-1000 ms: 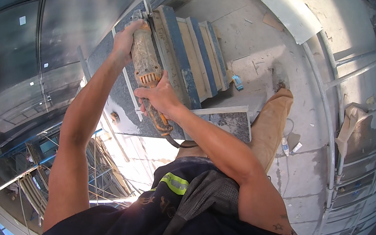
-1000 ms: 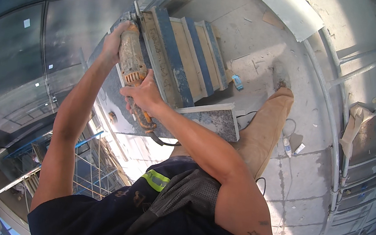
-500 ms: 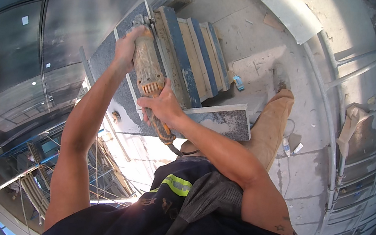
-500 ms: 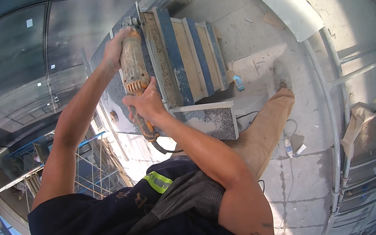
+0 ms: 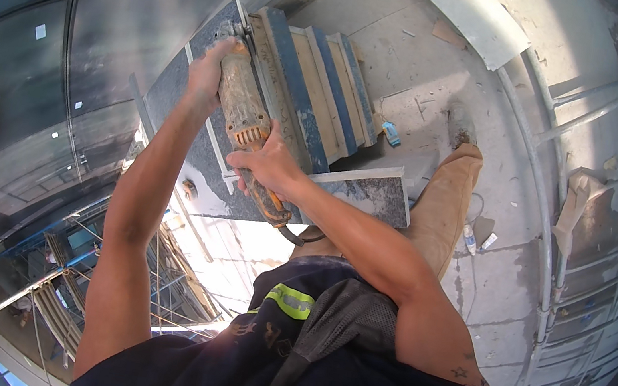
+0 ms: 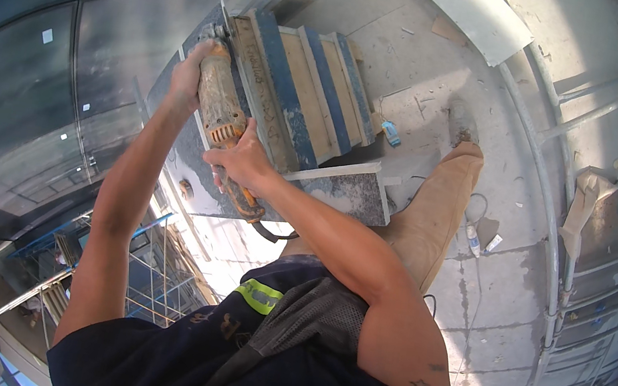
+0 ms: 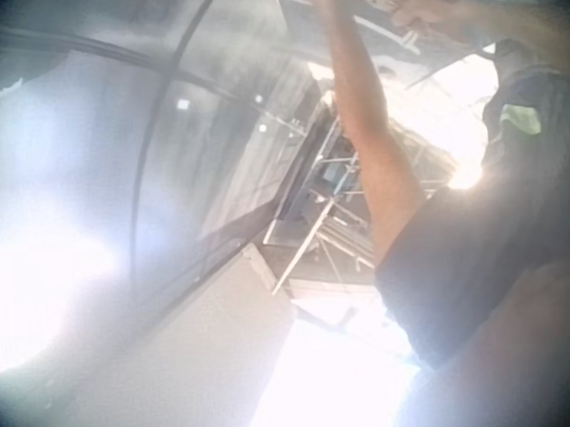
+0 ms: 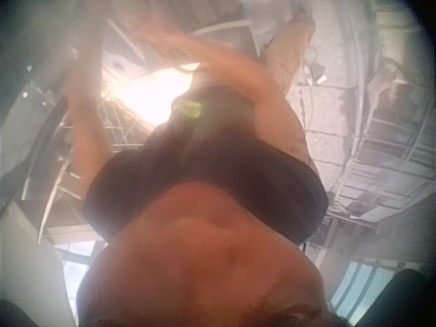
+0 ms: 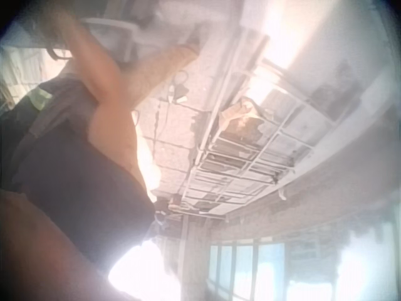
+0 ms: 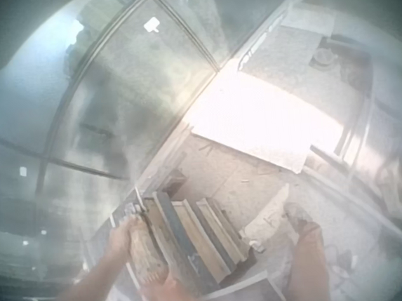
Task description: The person uses an angle grinder to cut a large rectangular tile on a workbench. The person holds the tile with one hand and operates the grinder with the other, cutting along a marked line. The person then repositions the tile and continues cutting another section.
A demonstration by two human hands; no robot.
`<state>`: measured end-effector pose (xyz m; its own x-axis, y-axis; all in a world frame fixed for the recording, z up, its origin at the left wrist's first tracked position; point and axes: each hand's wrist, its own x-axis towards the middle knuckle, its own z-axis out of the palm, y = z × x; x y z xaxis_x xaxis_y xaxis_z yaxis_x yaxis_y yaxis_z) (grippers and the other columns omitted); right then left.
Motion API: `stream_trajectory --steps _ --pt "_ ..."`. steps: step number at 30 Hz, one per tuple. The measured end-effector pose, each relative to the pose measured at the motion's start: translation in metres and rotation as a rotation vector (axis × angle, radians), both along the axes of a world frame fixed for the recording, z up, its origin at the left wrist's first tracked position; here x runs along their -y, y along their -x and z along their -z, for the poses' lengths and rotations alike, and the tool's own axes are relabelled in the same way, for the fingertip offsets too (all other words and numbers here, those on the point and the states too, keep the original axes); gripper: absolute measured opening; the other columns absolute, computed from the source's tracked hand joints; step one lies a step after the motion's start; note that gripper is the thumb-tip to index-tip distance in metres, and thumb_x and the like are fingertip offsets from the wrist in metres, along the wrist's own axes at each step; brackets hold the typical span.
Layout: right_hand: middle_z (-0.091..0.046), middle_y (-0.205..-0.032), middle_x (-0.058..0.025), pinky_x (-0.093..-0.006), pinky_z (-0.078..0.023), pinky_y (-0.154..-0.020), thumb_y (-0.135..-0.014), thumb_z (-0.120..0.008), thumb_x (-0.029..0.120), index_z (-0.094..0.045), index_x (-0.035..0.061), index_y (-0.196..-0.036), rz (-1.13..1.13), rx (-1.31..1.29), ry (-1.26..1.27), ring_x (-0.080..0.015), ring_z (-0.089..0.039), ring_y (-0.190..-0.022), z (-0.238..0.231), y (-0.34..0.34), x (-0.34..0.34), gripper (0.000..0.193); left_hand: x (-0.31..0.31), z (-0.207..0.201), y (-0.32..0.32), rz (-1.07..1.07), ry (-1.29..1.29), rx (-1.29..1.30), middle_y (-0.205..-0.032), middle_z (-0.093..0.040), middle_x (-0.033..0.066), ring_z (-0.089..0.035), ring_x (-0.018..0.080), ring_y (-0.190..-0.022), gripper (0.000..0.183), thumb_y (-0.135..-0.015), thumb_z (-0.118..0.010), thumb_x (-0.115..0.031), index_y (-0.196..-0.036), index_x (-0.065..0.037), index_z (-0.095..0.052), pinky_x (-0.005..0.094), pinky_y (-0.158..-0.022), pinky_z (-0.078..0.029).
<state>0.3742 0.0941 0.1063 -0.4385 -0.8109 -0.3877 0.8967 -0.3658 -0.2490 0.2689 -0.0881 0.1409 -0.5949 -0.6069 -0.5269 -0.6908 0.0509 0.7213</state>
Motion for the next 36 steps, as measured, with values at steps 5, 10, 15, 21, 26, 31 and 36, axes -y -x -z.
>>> stream_trajectory --steps 5,10,15,21,26,31,36 --pt "-0.063 -0.079 -0.0142 -0.0391 -0.053 -0.043 -0.083 -0.08 0.002 -0.017 0.0017 -0.137 -0.004 0.004 0.001 -0.0233 -0.064 -0.052 -0.006 -0.013 -0.009 0.083 -0.004 -0.002 -0.013 0.009 -0.008 0.003 -0.104 -0.07 0.0169 -0.074 0.0265 -0.085 0.052 -0.092 -0.077 -0.033 -0.122 0.006 -0.061 0.042 -0.074 -0.064" --pt "-0.062 -0.077 -0.0137 -0.04 -0.053 -0.042 -0.083 -0.08 0.002 -0.019 0.0027 -0.134 -0.003 -0.006 -0.005 -0.0235 -0.063 -0.051 -0.006 -0.017 -0.011 0.08 -0.016 -0.008 -0.017 0.027 0.004 0.004 -0.103 -0.07 0.0171 -0.074 0.0264 -0.083 0.052 -0.092 -0.077 -0.033 -0.122 0.007 -0.061 0.042 -0.071 -0.064" --pt "-0.063 -0.079 -0.0138 -0.0383 -0.054 -0.044 -0.086 -0.078 0.003 -0.023 0.0035 -0.132 0.012 -0.018 -0.001 -0.0234 -0.064 -0.053 -0.005 -0.012 -0.008 0.072 -0.014 -0.006 -0.013 0.016 0.029 0.005 -0.103 -0.07 0.0173 -0.074 0.0271 -0.082 0.054 -0.091 -0.078 -0.034 -0.122 0.007 -0.061 0.0421 -0.071 -0.064" --pt "-0.063 -0.081 -0.0144 -0.0387 -0.054 -0.044 -0.086 -0.077 0.003 -0.022 0.0028 -0.13 0.016 0.017 0.014 -0.0235 -0.064 -0.054 -0.002 -0.003 0.005 0.07 0.001 0.001 -0.001 0.033 0.036 0.018 -0.104 -0.07 0.0189 -0.075 0.0281 -0.083 0.056 -0.09 -0.079 -0.035 -0.122 0.008 -0.06 0.0436 -0.071 -0.064" --pt "-0.063 -0.081 -0.0145 -0.0388 -0.054 -0.044 -0.086 -0.078 0.003 -0.023 0.003 -0.13 0.012 0.016 -0.002 -0.0238 -0.064 -0.054 -0.004 -0.003 0.001 0.071 0.001 0.001 0.001 0.04 0.02 0.008 -0.106 -0.07 0.0193 -0.075 0.0282 -0.084 0.058 -0.09 -0.079 -0.035 -0.123 0.01 -0.06 0.0434 -0.073 -0.065" --pt "-0.062 -0.077 -0.014 -0.0395 -0.053 -0.042 -0.083 -0.079 0.004 -0.016 0.0006 -0.137 0.047 -0.017 0.023 -0.0248 -0.063 -0.05 0.005 0.001 0.012 0.083 0.006 0.002 0.007 0.024 0.049 0.005 -0.105 -0.071 0.0189 -0.075 0.0279 -0.085 0.058 -0.09 -0.078 -0.034 -0.123 0.01 -0.06 0.0431 -0.073 -0.065" --pt "-0.062 -0.078 -0.0135 -0.0392 -0.053 -0.042 -0.084 -0.079 0.004 -0.016 0.0003 -0.137 0.034 -0.019 0.011 -0.0242 -0.064 -0.051 0.002 0.005 0.012 0.082 0.009 0.002 0.008 0.038 0.043 0.012 -0.103 -0.071 0.0179 -0.075 0.0261 -0.084 0.057 -0.09 -0.079 -0.035 -0.123 0.009 -0.061 0.0422 -0.072 -0.064"
